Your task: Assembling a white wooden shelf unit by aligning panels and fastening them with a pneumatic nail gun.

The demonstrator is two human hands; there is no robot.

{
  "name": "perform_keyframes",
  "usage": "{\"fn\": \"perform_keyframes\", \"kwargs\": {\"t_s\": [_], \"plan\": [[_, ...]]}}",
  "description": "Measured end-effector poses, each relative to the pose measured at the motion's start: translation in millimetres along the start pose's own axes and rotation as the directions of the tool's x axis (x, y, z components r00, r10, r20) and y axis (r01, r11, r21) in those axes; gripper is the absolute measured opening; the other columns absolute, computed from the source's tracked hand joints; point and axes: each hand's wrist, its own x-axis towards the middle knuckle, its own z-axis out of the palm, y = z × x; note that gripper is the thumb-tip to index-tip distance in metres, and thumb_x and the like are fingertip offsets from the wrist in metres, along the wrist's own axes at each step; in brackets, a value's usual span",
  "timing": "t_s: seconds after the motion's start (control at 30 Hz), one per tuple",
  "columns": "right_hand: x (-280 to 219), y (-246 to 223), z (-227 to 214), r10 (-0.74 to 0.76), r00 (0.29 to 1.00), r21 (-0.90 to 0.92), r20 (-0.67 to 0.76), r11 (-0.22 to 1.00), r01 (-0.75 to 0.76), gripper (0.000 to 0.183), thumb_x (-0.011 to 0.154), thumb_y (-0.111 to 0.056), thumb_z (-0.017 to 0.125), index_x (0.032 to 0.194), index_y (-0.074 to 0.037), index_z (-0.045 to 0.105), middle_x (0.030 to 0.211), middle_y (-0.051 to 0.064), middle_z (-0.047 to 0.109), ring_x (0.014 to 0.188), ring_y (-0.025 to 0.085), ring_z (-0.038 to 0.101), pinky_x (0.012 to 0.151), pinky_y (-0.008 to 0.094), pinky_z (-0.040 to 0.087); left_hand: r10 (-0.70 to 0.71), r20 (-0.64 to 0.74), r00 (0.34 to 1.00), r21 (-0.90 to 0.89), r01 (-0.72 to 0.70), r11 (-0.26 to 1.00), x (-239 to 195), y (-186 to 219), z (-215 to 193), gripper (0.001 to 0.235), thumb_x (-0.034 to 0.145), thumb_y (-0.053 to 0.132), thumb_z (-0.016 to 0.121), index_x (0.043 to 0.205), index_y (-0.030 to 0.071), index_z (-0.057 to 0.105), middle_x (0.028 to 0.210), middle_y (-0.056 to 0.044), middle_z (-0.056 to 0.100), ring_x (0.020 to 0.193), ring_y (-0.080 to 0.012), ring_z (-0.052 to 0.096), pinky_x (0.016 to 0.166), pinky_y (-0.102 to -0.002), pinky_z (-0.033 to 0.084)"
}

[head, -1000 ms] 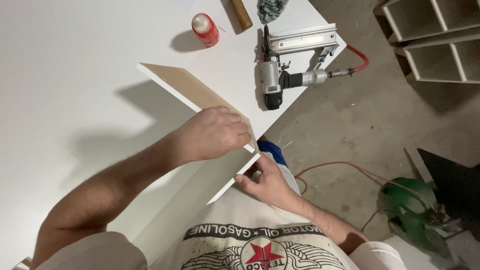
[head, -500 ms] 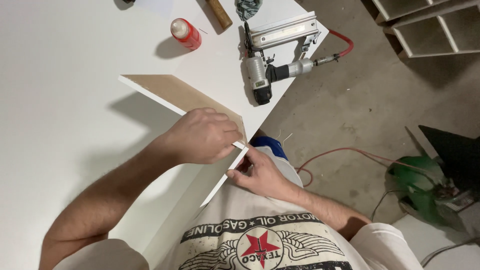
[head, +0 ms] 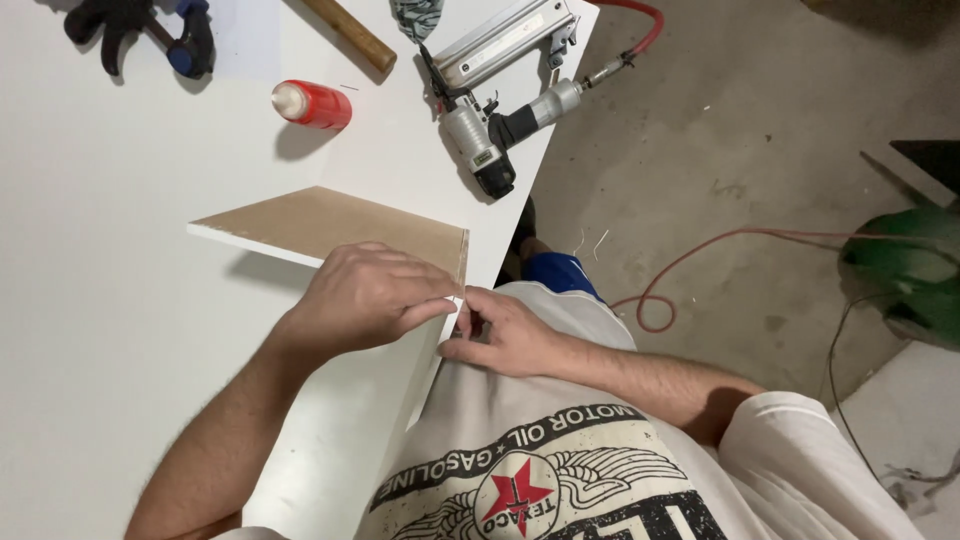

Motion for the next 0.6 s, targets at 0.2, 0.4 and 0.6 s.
{"fn": "perform_keyframes", "kwargs": {"t_s": [0.2,0.4,0.6], "plan": [[0.5,-5.1,-1.3,0.037,0.999,0.000,0.013,0.999,-0.037,0.037,0.087,-0.040,0.083,0.086,-0.011,0.058,0.077,0.009,0.065,0.071,0.028,0.068,0.064,0.041,0.055,-0.037,0.017,0.999,-0.017,0.037,0.999,6.6,6.4,-5.1,0.014,0.095,0.036,0.073,0.102,0.026,0.080,0.100,0.010,0.081,0.095,-0.0134,0.076,0.081,-0.033,0.058],[-1.3,3.5,-5.3,0.021,0.998,0.009,0.058,1.000,-0.021,0.033,0.087,-0.034,0.084,0.091,-0.012,0.060,0.078,0.007,0.065,0.072,0.027,0.068,0.067,0.041,0.056,-0.131,0.102,0.986,-0.096,0.141,0.985,13.2,9.7,-11.9,0.013,0.093,0.033,0.074,0.101,0.026,0.082,0.100,0.007,0.082,0.096,-0.0171,0.077,0.082,-0.037,0.058],[20.3,107.5,-37.0,-0.026,0.999,-0.020,-0.043,0.999,0.026,0.016,0.086,-0.018,0.085,0.090,-0.010,0.071,0.081,0.006,0.073,0.077,0.024,0.072,0.073,0.037,0.057,-0.185,0.123,0.975,-0.128,0.201,0.971,8.9,2.8,-6.2,0.011,0.093,0.034,0.074,0.100,0.030,0.081,0.101,0.013,0.081,0.098,-0.0132,0.076,0.086,-0.034,0.057]]}}
